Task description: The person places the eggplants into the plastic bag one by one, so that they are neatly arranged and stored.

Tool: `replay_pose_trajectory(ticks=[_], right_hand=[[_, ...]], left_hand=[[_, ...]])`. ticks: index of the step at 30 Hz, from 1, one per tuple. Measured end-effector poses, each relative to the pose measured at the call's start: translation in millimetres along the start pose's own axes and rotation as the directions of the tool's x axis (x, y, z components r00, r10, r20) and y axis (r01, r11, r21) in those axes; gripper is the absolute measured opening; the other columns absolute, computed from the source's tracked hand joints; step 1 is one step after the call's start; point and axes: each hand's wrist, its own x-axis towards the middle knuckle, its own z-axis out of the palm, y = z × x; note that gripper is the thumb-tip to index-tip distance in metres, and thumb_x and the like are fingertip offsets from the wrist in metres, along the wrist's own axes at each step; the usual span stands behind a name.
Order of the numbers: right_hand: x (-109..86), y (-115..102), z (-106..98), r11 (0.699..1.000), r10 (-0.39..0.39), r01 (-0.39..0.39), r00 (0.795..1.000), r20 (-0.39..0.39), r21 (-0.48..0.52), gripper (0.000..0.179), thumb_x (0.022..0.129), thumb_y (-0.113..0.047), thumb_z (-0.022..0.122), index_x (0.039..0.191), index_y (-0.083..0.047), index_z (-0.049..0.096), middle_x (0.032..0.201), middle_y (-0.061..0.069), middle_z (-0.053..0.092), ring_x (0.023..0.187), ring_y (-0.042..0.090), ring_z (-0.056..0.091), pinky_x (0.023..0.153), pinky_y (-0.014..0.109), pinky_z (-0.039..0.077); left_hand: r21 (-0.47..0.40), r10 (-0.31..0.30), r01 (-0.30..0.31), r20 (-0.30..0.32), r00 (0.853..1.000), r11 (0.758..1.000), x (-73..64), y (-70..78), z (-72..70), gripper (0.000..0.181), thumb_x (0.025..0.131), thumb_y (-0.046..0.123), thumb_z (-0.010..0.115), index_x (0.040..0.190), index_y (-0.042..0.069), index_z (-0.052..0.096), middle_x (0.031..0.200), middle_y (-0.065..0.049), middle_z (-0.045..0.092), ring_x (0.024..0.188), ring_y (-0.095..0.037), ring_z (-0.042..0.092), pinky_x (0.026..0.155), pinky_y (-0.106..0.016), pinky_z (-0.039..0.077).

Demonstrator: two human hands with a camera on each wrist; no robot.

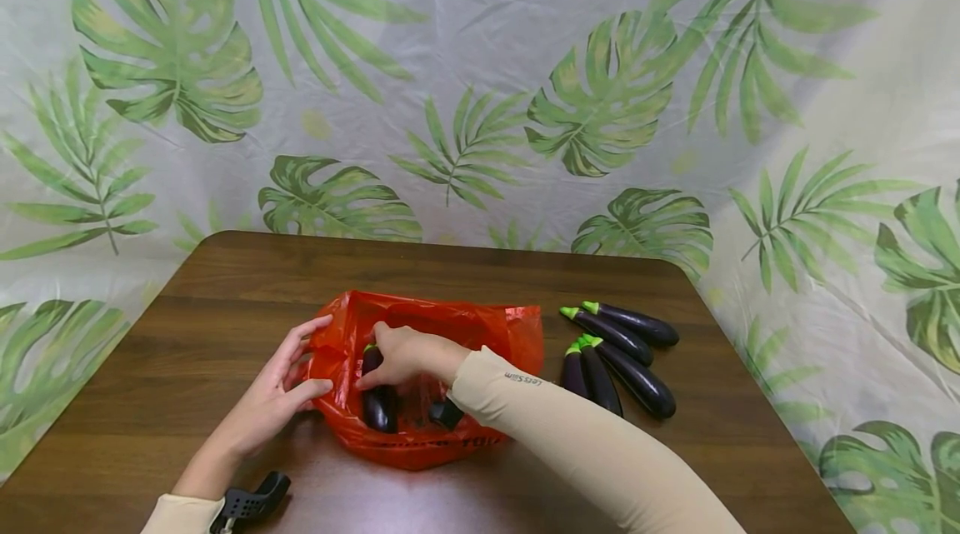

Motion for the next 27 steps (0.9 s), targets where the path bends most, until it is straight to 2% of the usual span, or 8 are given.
replay_pose_trajectory(ticks=[3,7,11,18,27], right_hand=[[-0.9,1.7,-0.2,0.998,-0.002,0.001,1.000,0.013,0.068,0.062,0.095,-0.028,0.084,0.139,-0.007,0.046,0.115,0.014,0.060,0.071,0.020,0.071,0.069,0.033,0.065],[-2.0,1.9,0.6,0.995,-0.001,0.000,1.000,0.007,0.104,0.058,0.095,-0.025,0.084,0.136,-0.007,0.046,0.118,0.016,0.060,0.065,0.021,0.071,0.067,0.033,0.065],[-1.9,1.3,0.7,0.993,0.009,-0.009,1.000,-0.001,0.116,0.055,0.097,-0.024,0.081,0.135,-0.007,0.046,0.114,0.014,0.060,0.065,0.020,0.071,0.064,0.031,0.064],[-3.9,1.7,-3.5,0.995,0.033,-0.032,0.999,-0.011,0.096,0.057,0.098,-0.030,0.080,0.137,-0.007,0.046,0.110,0.013,0.061,0.068,0.021,0.073,0.067,0.032,0.065],[-10.5,2.1,-12.7,0.996,0.005,-0.006,1.000,0.009,0.092,0.059,0.098,-0.030,0.080,0.140,-0.006,0.047,0.113,0.013,0.062,0.072,0.022,0.072,0.071,0.035,0.066]], left_hand=[[0.000,0.000,0.000,0.001,1.000,1.000,0.5,-0.4,-0.3,0.075,0.103,0.004,0.062,0.168,0.015,0.025,0.150,-0.022,0.042,0.117,-0.007,0.066,0.079,-0.036,0.066],[-0.003,-0.001,0.001,0.001,1.000,1.000,0.7,0.0,-0.7,0.075,0.103,0.004,0.062,0.167,0.015,0.025,0.151,-0.024,0.041,0.117,-0.007,0.067,0.079,-0.036,0.066],[-0.010,-0.003,0.003,0.002,1.000,1.000,0.3,0.1,-0.7,0.075,0.103,0.004,0.062,0.167,0.015,0.025,0.152,-0.026,0.040,0.118,-0.006,0.066,0.080,-0.036,0.066],[-0.016,-0.013,0.014,0.013,1.000,1.000,0.2,0.2,-0.4,0.076,0.103,0.005,0.061,0.168,0.015,0.024,0.155,-0.028,0.037,0.119,-0.004,0.065,0.082,-0.035,0.066],[-0.019,-0.005,0.005,0.006,1.000,1.000,-0.4,-0.8,-1.2,0.075,0.103,0.002,0.061,0.167,0.015,0.025,0.155,-0.029,0.038,0.118,-0.004,0.066,0.081,-0.035,0.066]])
